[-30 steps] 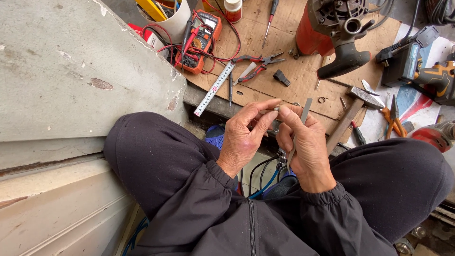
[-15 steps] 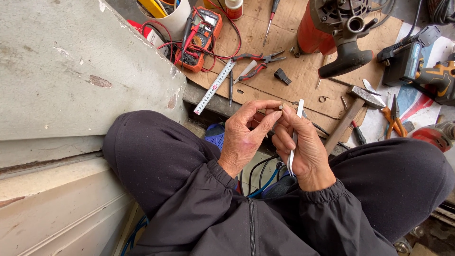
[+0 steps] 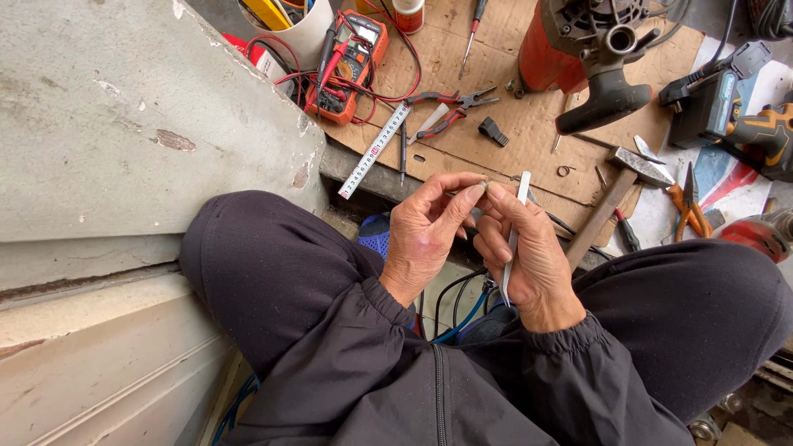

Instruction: The person is disassembling and inspecting components of a power router, using a hammer to loosen parts and a metal ruler to measure a small internal component.

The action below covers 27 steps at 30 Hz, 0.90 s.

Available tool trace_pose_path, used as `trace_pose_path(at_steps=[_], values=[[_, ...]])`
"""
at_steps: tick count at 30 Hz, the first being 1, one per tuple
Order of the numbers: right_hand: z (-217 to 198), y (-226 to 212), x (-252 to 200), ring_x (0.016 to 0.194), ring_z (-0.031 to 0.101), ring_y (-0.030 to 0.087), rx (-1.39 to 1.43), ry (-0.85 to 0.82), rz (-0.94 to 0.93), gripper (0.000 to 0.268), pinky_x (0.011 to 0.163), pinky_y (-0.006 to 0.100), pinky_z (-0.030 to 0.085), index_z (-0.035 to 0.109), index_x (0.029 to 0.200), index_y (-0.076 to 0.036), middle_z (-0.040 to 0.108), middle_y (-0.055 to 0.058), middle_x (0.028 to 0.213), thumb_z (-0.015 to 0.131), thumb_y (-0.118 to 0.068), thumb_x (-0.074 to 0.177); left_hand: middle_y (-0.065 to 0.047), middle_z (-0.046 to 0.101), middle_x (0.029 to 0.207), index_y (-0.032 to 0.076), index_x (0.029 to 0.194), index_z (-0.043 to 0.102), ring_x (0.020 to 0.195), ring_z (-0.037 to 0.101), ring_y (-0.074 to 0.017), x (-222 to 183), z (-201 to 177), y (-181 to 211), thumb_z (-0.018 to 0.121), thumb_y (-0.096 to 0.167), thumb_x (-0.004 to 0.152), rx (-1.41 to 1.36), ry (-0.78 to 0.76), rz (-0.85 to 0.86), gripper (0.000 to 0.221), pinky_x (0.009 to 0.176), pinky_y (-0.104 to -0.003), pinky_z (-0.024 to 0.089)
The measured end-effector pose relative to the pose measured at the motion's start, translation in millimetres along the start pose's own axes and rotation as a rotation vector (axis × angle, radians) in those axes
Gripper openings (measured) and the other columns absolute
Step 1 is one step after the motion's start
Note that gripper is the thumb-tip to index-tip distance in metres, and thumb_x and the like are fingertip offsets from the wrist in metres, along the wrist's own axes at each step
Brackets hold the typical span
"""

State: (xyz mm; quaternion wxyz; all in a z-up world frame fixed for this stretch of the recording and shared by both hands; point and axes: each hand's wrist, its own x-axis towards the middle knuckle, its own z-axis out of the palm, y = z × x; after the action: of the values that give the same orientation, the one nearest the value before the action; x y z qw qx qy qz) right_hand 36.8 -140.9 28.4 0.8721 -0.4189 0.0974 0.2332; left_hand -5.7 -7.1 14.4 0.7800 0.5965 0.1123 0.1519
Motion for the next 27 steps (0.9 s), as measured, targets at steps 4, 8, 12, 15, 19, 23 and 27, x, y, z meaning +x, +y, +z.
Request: trace_pose_path(at_steps=[4, 8, 12, 15, 19, 23, 27], values=[[-3.3, 3.4, 1.2, 0.036, 0.041, 0.002, -0.037, 0.041, -0.029, 0.014, 0.037, 0.015, 0.028, 0.075, 0.114, -0.001, 0.083, 0.016, 0.098, 0.072, -0.012, 0.106, -0.011, 0.084, 0.106, 0.007, 0.122, 0.082, 0.074, 0.076, -0.0101, 2.5, -1.4, -6.8, 0.079, 0.02, 0.107, -0.001, -0.01, -0.012, 0.021, 0.061, -0.023, 0.066], [-6.5, 8.2, 1.5, 0.036, 0.04, 0.004, -0.064, 0.075, -0.077, 0.011, 0.038, 0.017, 0.027, 0.075, 0.111, -0.001, 0.083, 0.016, 0.096, 0.073, -0.01, 0.106, -0.013, 0.085, 0.108, 0.006, 0.125, 0.081, 0.072, 0.077, -0.0118, -0.9, 0.1, 1.0, 0.078, 0.017, 0.108, 0.09, -0.005, 0.039, 0.02, 0.06, -0.025, 0.067], [-14.4, 13.3, 4.0, 0.035, 0.041, 0.005, -0.094, 0.104, -0.1, 0.013, 0.038, 0.018, 0.027, 0.075, 0.111, 0.001, 0.083, 0.017, 0.097, 0.073, -0.011, 0.106, -0.013, 0.086, 0.111, 0.007, 0.128, 0.078, 0.072, 0.078, -0.013, -2.4, 2.5, 8.2, 0.078, 0.015, 0.107, 0.183, -0.003, 0.097, 0.022, 0.061, -0.025, 0.067], [-13.4, 13.1, 6.1, 0.035, 0.039, 0.006, -0.099, 0.114, -0.121, 0.01, 0.039, 0.019, 0.026, 0.074, 0.107, 0.001, 0.082, 0.018, 0.096, 0.073, -0.009, 0.106, -0.011, 0.086, 0.11, 0.009, 0.125, 0.08, 0.072, 0.079, -0.012, -3.9, 0.9, -2.0, 0.079, 0.015, 0.106, 0.211, -0.001, 0.09, 0.02, 0.06, -0.024, 0.067], [-9.1, 12.5, 4.1, 0.035, 0.04, 0.007, -0.111, 0.121, -0.137, 0.01, 0.038, 0.019, 0.027, 0.074, 0.106, 0.0, 0.081, 0.017, 0.094, 0.073, -0.009, 0.107, -0.011, 0.087, 0.109, 0.01, 0.123, 0.081, 0.071, 0.079, -0.0114, -3.2, 1.7, 2.7, 0.08, 0.014, 0.105, 0.25, 0.012, 0.103, 0.018, 0.059, -0.024, 0.067], [-7.4, 11.3, 2.7, 0.035, 0.042, 0.007, -0.152, 0.131, -0.149, 0.011, 0.038, 0.02, 0.029, 0.071, 0.107, 0.0, 0.082, 0.017, 0.098, 0.073, -0.011, 0.107, -0.012, 0.087, 0.115, 0.01, 0.117, 0.083, 0.072, 0.079, -0.011, -3.0, 2.9, 3.1, 0.081, 0.014, 0.105, 0.2, 0.032, 0.072, 0.013, 0.061, -0.024, 0.067], [-16.4, 16.1, 7.0, 0.035, 0.043, 0.007, -0.195, 0.133, -0.164, 0.015, 0.039, 0.021, 0.031, 0.07, 0.11, 0.0, 0.082, 0.02, 0.101, 0.074, -0.014, 0.108, -0.012, 0.087, 0.111, 0.008, 0.118, 0.082, 0.072, 0.078, -0.0106, -1.4, 2.5, 0.1, 0.082, 0.015, 0.104, 0.125, 0.037, 0.022, 0.015, 0.061, -0.023, 0.068]])
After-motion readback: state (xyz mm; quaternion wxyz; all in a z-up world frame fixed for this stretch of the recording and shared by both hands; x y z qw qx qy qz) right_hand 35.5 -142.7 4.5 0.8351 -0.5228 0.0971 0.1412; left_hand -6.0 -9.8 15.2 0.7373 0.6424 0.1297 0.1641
